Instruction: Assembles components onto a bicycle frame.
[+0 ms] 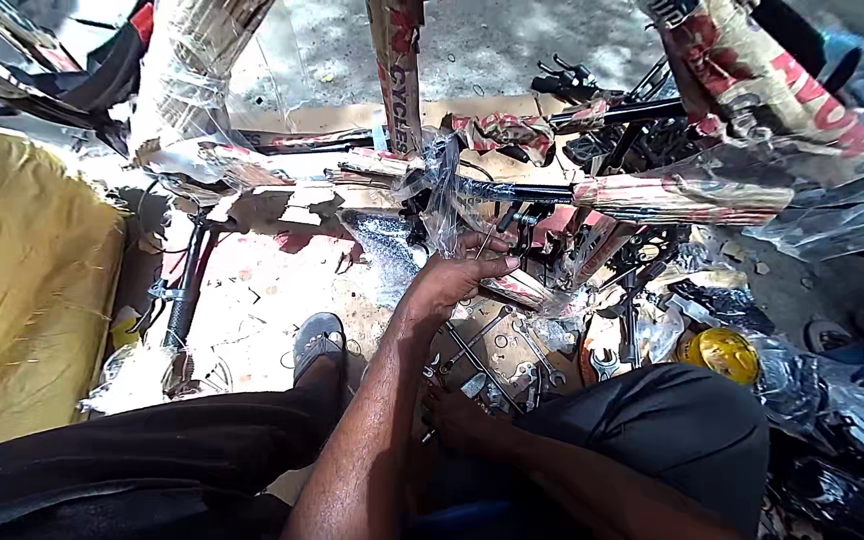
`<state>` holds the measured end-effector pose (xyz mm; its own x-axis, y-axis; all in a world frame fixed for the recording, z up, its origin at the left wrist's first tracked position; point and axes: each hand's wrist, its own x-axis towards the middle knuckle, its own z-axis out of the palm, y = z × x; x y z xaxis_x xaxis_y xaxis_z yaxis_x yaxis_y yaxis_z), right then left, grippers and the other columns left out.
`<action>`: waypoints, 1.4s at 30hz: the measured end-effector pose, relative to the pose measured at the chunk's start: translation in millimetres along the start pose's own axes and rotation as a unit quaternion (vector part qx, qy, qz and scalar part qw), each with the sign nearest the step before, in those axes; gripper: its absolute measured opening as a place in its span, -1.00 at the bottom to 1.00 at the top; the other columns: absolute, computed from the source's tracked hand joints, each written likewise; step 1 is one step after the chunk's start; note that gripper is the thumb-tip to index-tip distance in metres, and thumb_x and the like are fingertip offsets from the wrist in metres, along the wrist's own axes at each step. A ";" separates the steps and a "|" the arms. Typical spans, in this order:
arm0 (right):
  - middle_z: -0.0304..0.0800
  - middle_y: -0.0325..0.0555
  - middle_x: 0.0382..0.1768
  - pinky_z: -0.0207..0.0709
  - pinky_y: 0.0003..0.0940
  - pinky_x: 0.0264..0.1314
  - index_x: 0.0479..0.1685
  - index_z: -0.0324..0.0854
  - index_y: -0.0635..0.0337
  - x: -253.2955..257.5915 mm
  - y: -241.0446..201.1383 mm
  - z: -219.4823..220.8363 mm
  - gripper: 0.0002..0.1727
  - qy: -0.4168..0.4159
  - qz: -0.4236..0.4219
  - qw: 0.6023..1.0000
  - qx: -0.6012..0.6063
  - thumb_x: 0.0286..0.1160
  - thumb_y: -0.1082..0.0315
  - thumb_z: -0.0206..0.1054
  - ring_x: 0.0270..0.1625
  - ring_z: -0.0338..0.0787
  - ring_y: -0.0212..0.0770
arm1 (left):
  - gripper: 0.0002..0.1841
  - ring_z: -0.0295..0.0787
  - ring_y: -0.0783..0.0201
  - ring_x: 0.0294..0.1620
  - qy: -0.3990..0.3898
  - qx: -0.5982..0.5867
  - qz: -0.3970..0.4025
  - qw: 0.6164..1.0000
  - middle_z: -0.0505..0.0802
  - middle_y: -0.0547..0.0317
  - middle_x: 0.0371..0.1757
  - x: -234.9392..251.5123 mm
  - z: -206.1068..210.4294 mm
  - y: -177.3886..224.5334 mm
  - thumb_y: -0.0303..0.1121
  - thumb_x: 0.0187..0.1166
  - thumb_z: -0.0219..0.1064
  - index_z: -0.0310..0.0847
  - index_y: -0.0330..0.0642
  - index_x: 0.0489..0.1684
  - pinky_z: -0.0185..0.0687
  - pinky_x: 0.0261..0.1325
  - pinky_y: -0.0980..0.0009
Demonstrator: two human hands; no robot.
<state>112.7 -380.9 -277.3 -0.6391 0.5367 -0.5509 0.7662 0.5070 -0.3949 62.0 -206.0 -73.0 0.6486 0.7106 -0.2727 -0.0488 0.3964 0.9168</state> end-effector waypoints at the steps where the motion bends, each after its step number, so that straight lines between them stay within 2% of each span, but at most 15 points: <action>1: 0.45 0.19 0.58 0.27 0.54 0.45 0.32 0.66 0.17 4.4 -2.8 3.1 -0.33 0.006 0.010 1.000 -0.007 0.09 0.18 0.66 0.69 0.25 0.39 | -0.74 0.32 0.54 -0.73 -0.001 -0.001 0.001 1.000 0.75 0.17 -0.51 0.2 -0.6 -0.3 -0.52 0.52 0.46 0.68 -0.24 0.14 0.10 -0.71 0.64; 6: 0.34 0.10 0.72 -0.11 0.64 0.64 0.46 0.62 0.13 -7.7 6.8 -3.7 -0.38 0.004 0.075 0.997 0.019 0.26 0.38 0.53 0.79 0.13 0.33 | -0.75 0.39 0.54 -0.73 0.013 0.006 -0.007 1.000 0.78 0.13 -0.49 -2.3 2.6 3.9 -0.53 0.51 0.47 0.69 -0.24 0.12 0.17 -0.71 0.65; 11: 0.37 0.06 0.69 -0.18 0.66 0.67 0.53 0.57 0.09 -24.1 27.5 -14.1 -0.09 -0.012 0.156 0.988 -0.004 -0.01 0.01 0.75 0.79 0.16 0.30 | -0.77 0.42 0.54 -0.72 0.037 0.007 -0.015 0.999 0.79 0.15 -0.48 -7.8 9.2 7.2 -0.53 0.55 0.43 0.66 -0.22 0.11 0.24 -0.68 0.66; 16: 0.37 0.25 0.68 -0.15 0.71 0.63 0.51 0.60 0.19 -44.8 23.5 -25.6 -0.50 0.003 0.209 0.975 0.071 0.53 0.39 0.32 0.75 0.17 0.46 | -0.79 0.40 0.53 -0.73 0.076 0.035 -0.002 0.996 0.80 0.14 -0.49 -12.0 16.6 5.9 -0.52 0.54 0.45 0.69 -0.21 0.08 0.23 -0.68 0.64; 19: 0.54 0.50 0.42 0.15 0.66 0.48 0.49 0.54 0.31 -74.5 -15.6 -74.5 -0.38 0.043 0.163 0.977 0.131 0.46 0.18 0.47 0.53 0.45 0.54 | -0.77 0.35 0.53 -0.73 0.084 0.081 0.011 0.993 0.75 0.20 -0.52 -13.1 19.5 6.8 -0.51 0.55 0.44 0.70 -0.18 0.11 0.20 -0.68 0.63; 21: 0.71 0.28 0.26 0.50 0.39 0.35 0.47 0.57 0.18 -117.9 -51.3 -115.6 -0.38 0.162 0.050 0.972 0.162 0.52 -0.01 0.46 0.35 0.69 0.31 | -0.77 0.24 0.55 -0.77 0.084 0.128 0.019 0.988 0.72 0.25 -0.55 -15.4 21.1 8.6 -0.49 0.58 0.41 0.70 -0.16 0.14 0.10 -0.71 0.62; 23: 0.76 0.02 0.23 0.62 0.06 0.33 0.48 0.62 0.01 -172.4 -77.9 -139.7 -0.47 0.326 -0.065 0.921 0.202 0.58 0.02 0.42 0.30 0.75 0.01 | -0.80 0.19 0.55 -0.77 0.089 0.179 0.020 0.980 0.68 0.30 -0.51 -17.6 23.7 9.0 -0.46 0.62 0.38 0.69 -0.14 0.14 0.07 -0.71 0.63; 26: 0.86 -0.09 0.15 0.70 -0.22 0.29 0.31 0.74 0.16 -273.2 -83.5 -144.9 -0.63 0.545 -0.085 0.794 0.255 0.58 0.25 0.43 0.21 0.82 -0.23 | -0.83 0.25 0.55 -0.74 0.097 0.232 0.018 0.968 0.70 0.29 -0.43 -16.5 27.3 10.1 -0.44 0.68 0.32 0.68 -0.13 0.13 0.17 -0.70 0.63; 29: 0.86 -0.14 -0.06 0.80 -0.39 -0.06 0.15 0.73 0.30 -348.7 -42.0 -99.0 -0.76 0.701 0.076 0.638 0.309 0.63 0.38 0.37 -0.14 0.83 -0.36 | -0.84 0.25 0.51 -0.73 0.110 0.287 0.008 0.952 0.66 0.28 -0.46 -13.5 27.2 15.5 -0.46 0.68 0.29 0.67 -0.12 0.11 0.17 -0.70 0.60; 32: 0.84 -0.13 -0.21 0.77 -0.15 -0.12 0.05 0.73 0.14 -375.6 18.9 -9.2 -0.78 0.664 0.364 0.526 0.388 0.68 0.22 0.32 -0.25 0.84 -0.22 | -0.83 0.30 0.51 -0.71 0.118 0.326 0.000 0.938 0.69 0.28 -0.39 -11.0 25.7 17.5 -0.44 0.71 0.27 0.65 -0.12 0.14 0.23 -0.70 0.59; 34: 0.84 0.04 -0.17 0.68 0.15 0.06 0.07 0.74 0.20 -370.1 44.0 51.2 -0.70 0.538 0.450 0.560 0.441 0.67 0.15 0.35 -0.13 0.84 0.01 | -0.88 0.33 0.54 -0.75 0.136 0.339 0.001 0.931 0.65 0.31 -0.48 -15.1 33.8 19.1 -0.42 0.73 0.25 0.61 -0.14 0.09 0.28 -0.72 0.62; 37: 0.88 0.04 -0.03 0.66 0.22 0.20 0.23 0.76 0.06 -325.3 43.4 113.1 -0.58 0.391 0.394 0.682 0.476 0.48 0.07 0.53 0.02 0.86 0.06 | -0.90 0.36 0.58 -0.74 0.145 0.333 0.000 0.932 0.58 0.40 -0.57 -22.1 46.0 18.4 -0.40 0.76 0.21 0.60 -0.10 0.06 0.35 -0.68 0.64; 39: 0.60 0.20 0.46 0.55 0.31 0.37 0.60 0.53 -0.12 -297.1 28.4 127.8 -0.26 0.286 0.384 0.750 0.457 0.31 0.07 0.61 0.36 0.69 0.26 | -0.89 0.33 0.58 -0.76 0.149 0.324 -0.003 0.934 0.56 0.41 -0.61 -22.3 47.6 18.8 -0.41 0.77 0.18 0.61 -0.09 0.04 0.29 -0.70 0.65; 41: 0.28 0.30 0.70 0.50 0.39 0.42 0.68 0.45 -0.11 -283.7 24.1 141.1 -0.20 0.237 0.440 0.749 0.434 0.29 0.30 0.55 0.55 0.50 0.42 | -0.87 0.37 0.58 -0.74 0.146 0.330 -0.020 0.932 0.57 0.41 -0.59 -22.4 48.6 20.9 -0.39 0.80 0.14 0.59 -0.08 0.08 0.34 -0.68 0.67; 42: 0.33 0.28 0.68 0.49 0.34 0.47 0.63 0.51 -0.04 -285.6 24.7 144.8 -0.34 0.238 0.474 0.730 0.432 0.42 0.41 0.41 0.56 0.51 0.39 | -0.85 0.39 0.59 -0.75 0.143 0.331 -0.025 0.932 0.59 0.41 -0.59 -22.3 49.1 21.7 -0.40 0.81 0.11 0.58 -0.09 0.11 0.34 -0.70 0.68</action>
<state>323.9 -619.4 -236.2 0.4111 0.6479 -0.6412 0.5047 -0.7476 -0.4317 83.7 -241.8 -32.7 0.4029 0.8646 -0.3002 0.5167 0.0558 0.8543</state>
